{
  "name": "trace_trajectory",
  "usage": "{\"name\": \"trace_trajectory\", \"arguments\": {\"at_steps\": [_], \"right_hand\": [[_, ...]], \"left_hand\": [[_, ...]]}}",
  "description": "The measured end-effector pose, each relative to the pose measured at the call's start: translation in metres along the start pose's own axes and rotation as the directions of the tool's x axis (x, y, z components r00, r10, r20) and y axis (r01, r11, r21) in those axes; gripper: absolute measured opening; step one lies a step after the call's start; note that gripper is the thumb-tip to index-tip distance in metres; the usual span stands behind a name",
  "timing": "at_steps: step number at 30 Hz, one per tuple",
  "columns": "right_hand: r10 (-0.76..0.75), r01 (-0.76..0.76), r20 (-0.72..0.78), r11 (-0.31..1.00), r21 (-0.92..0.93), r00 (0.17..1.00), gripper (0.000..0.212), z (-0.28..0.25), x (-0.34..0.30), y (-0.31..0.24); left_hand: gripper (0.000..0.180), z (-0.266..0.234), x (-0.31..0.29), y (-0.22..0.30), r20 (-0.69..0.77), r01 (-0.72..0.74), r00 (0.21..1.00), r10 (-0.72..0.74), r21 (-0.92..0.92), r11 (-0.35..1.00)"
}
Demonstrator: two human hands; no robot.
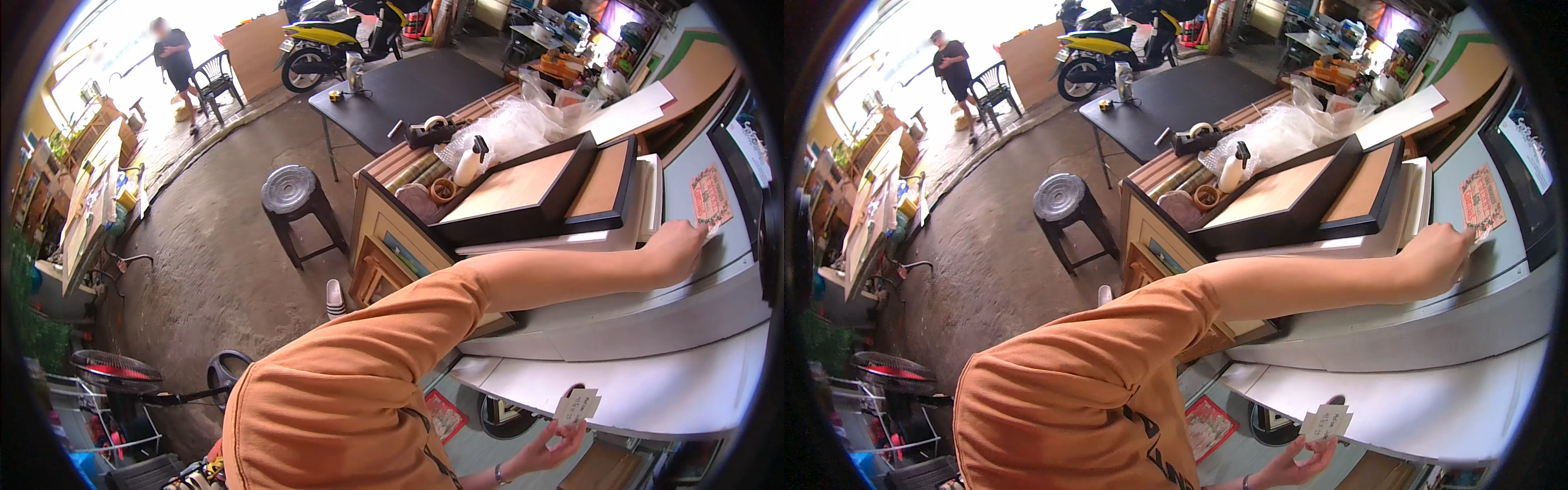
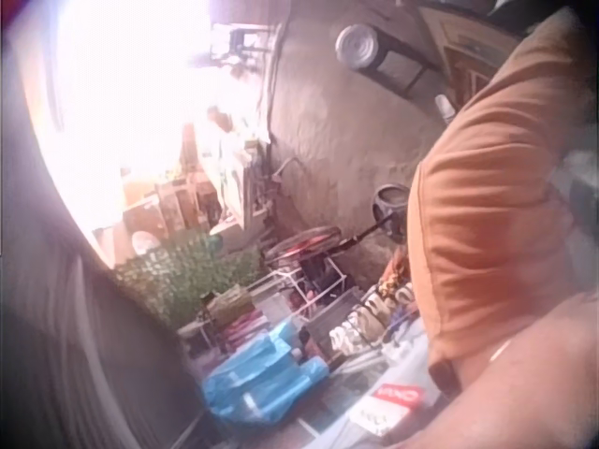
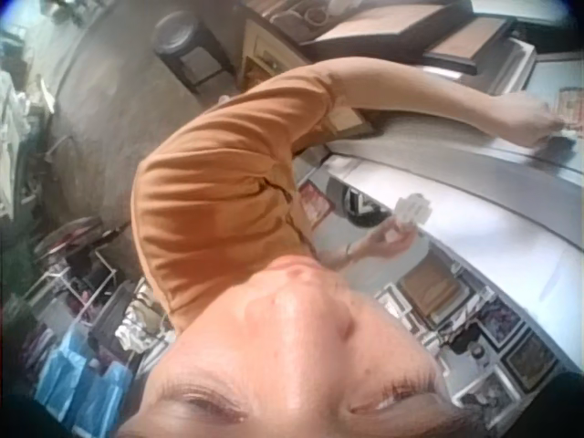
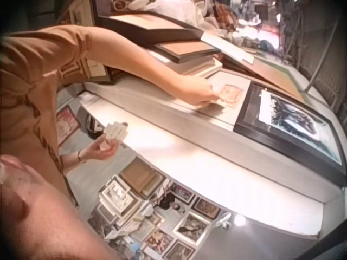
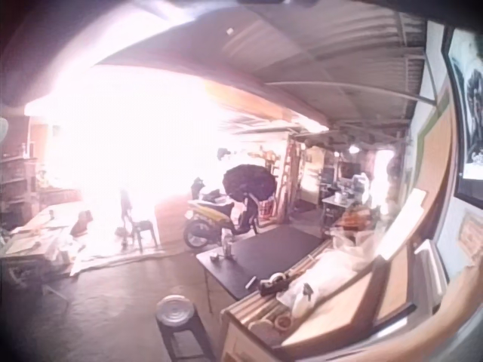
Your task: The person organizes picture frames and artwork in a cluttered shop. They handle small cards and a blue artwork piece, placing them into a white frame. They also move a framed portrait of a man and other frames around a table.
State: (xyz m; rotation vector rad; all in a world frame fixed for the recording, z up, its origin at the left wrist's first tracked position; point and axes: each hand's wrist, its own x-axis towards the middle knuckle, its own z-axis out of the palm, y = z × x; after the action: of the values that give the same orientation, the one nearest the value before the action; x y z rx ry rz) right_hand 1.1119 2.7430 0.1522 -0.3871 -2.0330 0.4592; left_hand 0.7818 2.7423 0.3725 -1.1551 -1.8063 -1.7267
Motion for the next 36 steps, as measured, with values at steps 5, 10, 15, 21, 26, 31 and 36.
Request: {"name": "trace_trajectory", "arguments": {"at_steps": [5, 10, 15, 21, 26, 31, 36], "right_hand": [[0.091, -0.091, 0.012, 0.992, 0.083, 0.996, 0.056, 0.011, 0.0, -0.017], [0.102, -0.1, -0.011, 0.99, 0.103, 0.995, 0.056, 0.017, 0.002, -0.044], [0.165, -0.163, -0.029, 0.984, 0.065, 0.986, 0.057, 0.018, -0.009, -0.069], [0.178, -0.175, -0.045, 0.983, 0.057, 0.983, 0.054, 0.027, -0.025, -0.089], [0.151, -0.147, -0.06, 0.987, 0.067, 0.987, 0.059, 0.043, -0.02, -0.111], [0.076, -0.075, -0.015, 0.995, 0.063, 0.997, 0.058, 0.055, -0.011, -0.136], [0.044, -0.043, -0.041, 0.999, 0.031, 0.998, 0.06, 0.051, -0.018, -0.143]], "left_hand": [[0.012, -0.001, -0.018, -0.017, -0.121, 0.023, 0.992, -0.034, -0.087, 0.996], [0.013, 0.012, -0.029, -0.017, -0.246, -0.038, 0.969, 0.007, -0.122, 0.992], [0.015, 0.009, -0.033, -0.023, -0.243, 0.006, 0.969, -0.051, -0.182, 0.983], [0.01, -0.023, -0.047, -0.022, -0.294, -0.04, 0.955, -0.033, -0.239, 0.97], [0.013, -0.041, -0.058, -0.023, -0.223, 0.053, 0.962, -0.161, -0.424, 0.904], [0.015, -0.051, -0.033, -0.011, -0.039, 0.279, 0.918, -0.393, -0.641, 0.715], [0.014, -0.082, -0.036, -0.002, 0.143, 0.272, 0.95, -0.277, -0.814, 0.513]]}}
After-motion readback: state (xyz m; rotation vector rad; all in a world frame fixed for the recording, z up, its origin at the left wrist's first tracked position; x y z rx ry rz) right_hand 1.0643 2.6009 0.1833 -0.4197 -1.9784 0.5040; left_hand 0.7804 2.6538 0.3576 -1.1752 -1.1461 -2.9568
